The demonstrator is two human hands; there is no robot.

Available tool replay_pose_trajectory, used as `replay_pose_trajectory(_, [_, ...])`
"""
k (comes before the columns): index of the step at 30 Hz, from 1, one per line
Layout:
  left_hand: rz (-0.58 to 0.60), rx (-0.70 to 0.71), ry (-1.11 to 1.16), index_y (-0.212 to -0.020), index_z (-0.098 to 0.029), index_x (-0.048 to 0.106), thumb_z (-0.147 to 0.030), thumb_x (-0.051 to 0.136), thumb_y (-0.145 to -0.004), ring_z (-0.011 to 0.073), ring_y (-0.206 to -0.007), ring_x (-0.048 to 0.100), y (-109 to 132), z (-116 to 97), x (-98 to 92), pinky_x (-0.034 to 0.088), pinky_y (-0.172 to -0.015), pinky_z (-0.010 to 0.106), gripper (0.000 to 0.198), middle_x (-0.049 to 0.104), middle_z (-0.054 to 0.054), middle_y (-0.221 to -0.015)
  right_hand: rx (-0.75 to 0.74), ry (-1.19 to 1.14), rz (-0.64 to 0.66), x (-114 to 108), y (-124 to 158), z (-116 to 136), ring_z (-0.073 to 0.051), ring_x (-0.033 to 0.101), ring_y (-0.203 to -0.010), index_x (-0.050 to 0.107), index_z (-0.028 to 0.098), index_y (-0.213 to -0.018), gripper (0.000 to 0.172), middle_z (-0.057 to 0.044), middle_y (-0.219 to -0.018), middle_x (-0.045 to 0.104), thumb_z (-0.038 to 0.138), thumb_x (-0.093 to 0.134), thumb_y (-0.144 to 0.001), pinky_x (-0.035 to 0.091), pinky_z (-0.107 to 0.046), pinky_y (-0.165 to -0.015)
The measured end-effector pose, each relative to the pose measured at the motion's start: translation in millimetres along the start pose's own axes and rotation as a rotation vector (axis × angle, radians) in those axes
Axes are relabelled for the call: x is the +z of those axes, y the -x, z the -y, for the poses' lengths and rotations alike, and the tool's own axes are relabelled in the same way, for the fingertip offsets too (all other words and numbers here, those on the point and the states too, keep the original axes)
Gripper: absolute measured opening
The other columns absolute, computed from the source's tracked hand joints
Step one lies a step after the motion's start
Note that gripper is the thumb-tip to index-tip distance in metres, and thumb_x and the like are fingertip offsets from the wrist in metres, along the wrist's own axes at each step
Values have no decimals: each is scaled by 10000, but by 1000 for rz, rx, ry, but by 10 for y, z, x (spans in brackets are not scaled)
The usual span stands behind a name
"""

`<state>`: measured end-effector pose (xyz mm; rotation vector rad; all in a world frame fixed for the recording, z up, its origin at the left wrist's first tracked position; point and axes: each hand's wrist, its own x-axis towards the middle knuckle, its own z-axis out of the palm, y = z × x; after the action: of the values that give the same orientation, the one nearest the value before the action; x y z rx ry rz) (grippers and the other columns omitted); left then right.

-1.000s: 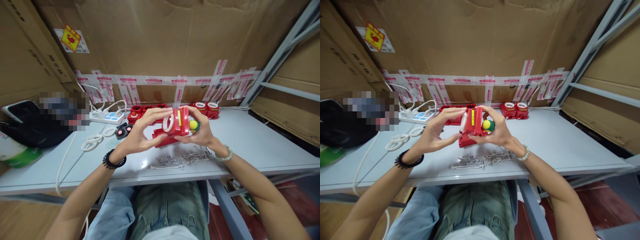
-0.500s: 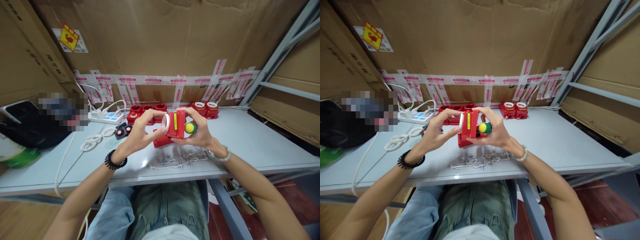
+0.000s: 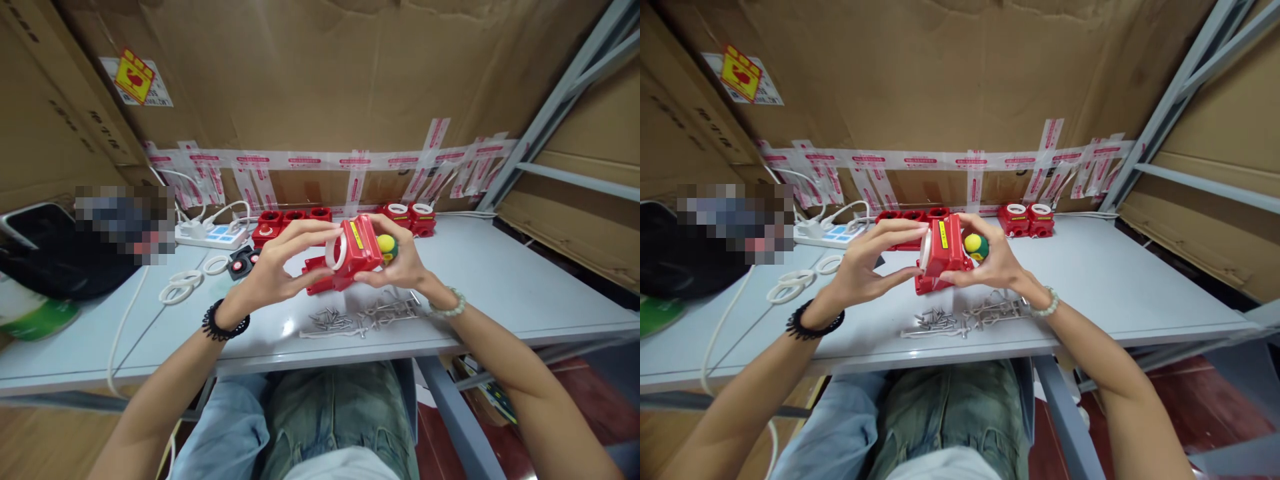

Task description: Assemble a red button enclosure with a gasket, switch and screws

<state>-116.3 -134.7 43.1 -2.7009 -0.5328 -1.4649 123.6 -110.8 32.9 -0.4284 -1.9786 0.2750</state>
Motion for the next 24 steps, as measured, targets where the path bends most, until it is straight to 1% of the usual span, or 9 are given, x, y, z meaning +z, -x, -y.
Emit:
replay_pose_trajectory(3, [-52,-58,33,-1339,-241,591,-490,769,-804,258,-1114,637,-7,-2,18,557,-906,388,617,685,117,-1226,-15,-26,-14,12,0,27,-220,694,-897,581,188,-1223,798,-67,-1048,713,420,900,-529,587,-371,-806])
replay_pose_trajectory(7, [-71,-57,-35,-1263,-214,643,-539,735,-810,225,-1012,665,8,-27,47,575,-851,354,565,704,100,-1111,14,-80,9,19,2,72,-227,683,-939,606,167,-1198,786,-90,-1072,710,383,915,-508,567,-368,-840])
replay_pose_trajectory(12, [-101,112,-129,-1315,-219,610,-480,725,-832,213,-1031,673,29,-92,74,584,-910,347,561,692,99,-1137,260,-352,108,-43,-49,125,-127,606,-678,667,164,-990,516,-13,-830,686,443,841,-594,514,-257,-614])
replay_pose_trajectory(14, [-100,169,-139,-1349,-210,584,-421,727,-846,206,-1053,666,35,-110,97,579,-937,338,564,681,104,-1153,417,-483,217,-70,-73,137,-84,498,-515,642,160,-819,412,29,-634,595,501,790,-642,414,-213,-458])
replay_pose_trajectory(16, [-88,223,-138,-1370,-185,568,-363,720,-865,204,-1079,656,41,-129,119,566,-972,334,557,671,110,-1162,568,-600,367,-94,-82,134,-59,381,-409,562,174,-664,416,63,-496,468,556,723,-695,287,-198,-360])
replay_pose_trajectory(18, [-66,263,-138,-1389,-166,551,-319,703,-885,203,-1097,649,45,-155,129,559,-992,332,548,665,115,-1169,655,-667,485,-116,-75,119,-53,332,-387,503,186,-601,458,70,-462,415,592,683,-712,222,-199,-333])
replay_pose_trajectory(20, [-51,294,-150,-1412,-162,529,-299,692,-898,208,-1101,649,41,-186,119,563,-988,334,557,665,116,-1168,679,-697,550,-139,-59,100,-58,348,-414,504,186,-613,475,60,-491,433,621,667,-710,231,-200,-341])
replay_pose_trajectory(22, [-25,302,-159,-1430,-176,511,-270,682,-910,212,-1114,648,29,-206,91,565,-991,338,555,665,113,-1180,687,-699,576,-159,-47,89,-64,371,-442,523,183,-652,478,52,-526,455,636,666,-706,254,-199,-352])
replay_pose_trajectory(24, [10,258,-152,-1436,-216,502,-228,660,-927,210,-1153,637,14,-198,60,551,-1022,349,534,655,105,-1228,688,-677,529,-172,-49,90,-61,371,-439,537,185,-707,458,55,-546,472,621,676,-714,257,-196,-346])
